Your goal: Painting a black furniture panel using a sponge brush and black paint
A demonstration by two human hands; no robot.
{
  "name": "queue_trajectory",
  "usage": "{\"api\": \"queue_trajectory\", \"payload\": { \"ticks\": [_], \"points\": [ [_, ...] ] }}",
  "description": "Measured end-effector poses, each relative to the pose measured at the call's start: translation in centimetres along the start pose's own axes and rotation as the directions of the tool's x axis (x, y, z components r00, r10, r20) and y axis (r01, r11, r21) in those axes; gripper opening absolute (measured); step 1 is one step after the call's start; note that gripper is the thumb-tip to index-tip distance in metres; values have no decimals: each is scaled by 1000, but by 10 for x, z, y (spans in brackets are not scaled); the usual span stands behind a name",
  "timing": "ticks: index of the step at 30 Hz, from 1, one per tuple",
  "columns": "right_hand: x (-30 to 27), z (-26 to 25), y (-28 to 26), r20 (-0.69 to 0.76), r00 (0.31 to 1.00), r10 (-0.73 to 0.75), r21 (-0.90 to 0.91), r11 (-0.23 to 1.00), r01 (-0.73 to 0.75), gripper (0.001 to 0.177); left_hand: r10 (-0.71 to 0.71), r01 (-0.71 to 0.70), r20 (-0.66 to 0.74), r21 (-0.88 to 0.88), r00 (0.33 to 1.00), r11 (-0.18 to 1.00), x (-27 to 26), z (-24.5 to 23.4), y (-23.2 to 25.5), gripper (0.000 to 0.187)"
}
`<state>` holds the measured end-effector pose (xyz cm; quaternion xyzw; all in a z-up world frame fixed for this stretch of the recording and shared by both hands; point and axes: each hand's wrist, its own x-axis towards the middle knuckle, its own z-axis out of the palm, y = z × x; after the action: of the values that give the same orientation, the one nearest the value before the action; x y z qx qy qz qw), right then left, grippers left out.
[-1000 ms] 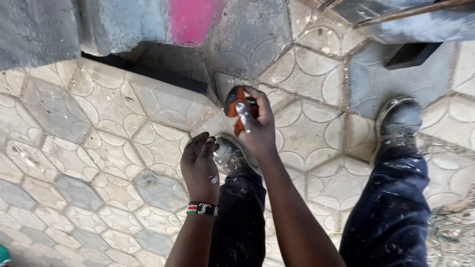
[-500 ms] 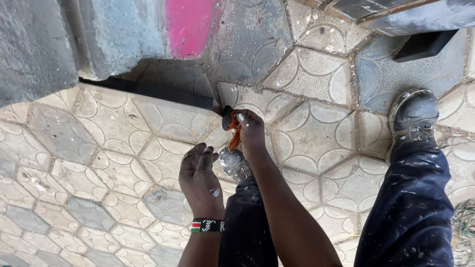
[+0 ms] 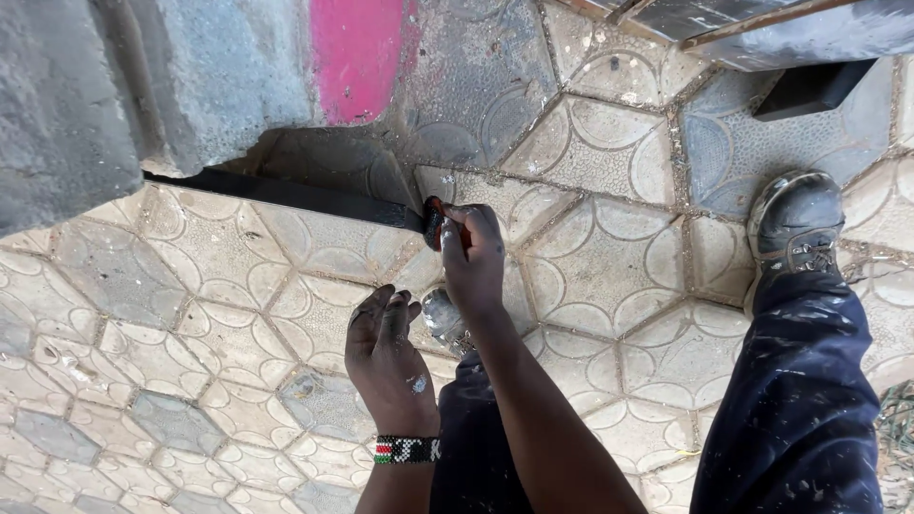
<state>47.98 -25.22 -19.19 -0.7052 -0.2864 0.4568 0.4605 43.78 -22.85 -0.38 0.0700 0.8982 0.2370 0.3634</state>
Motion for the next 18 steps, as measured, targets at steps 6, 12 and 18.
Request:
{"api": "queue_trajectory", "payload": {
  "ticks": [6, 12, 18],
  "points": [
    [9, 18, 90, -7, 946, 325, -82, 942, -324, 23, -12, 11, -3, -94, 1000, 996, 0, -2, -2, 25],
    [16, -6, -28, 174, 478, 861, 258, 429, -866, 34, 102, -103, -22, -97, 995, 990, 15, -5, -34, 23],
    [28, -126, -182, 457, 480, 748, 548, 188, -815, 28, 131, -92, 62, -426, 989, 900, -32, -3, -71, 9]
  ]
}}
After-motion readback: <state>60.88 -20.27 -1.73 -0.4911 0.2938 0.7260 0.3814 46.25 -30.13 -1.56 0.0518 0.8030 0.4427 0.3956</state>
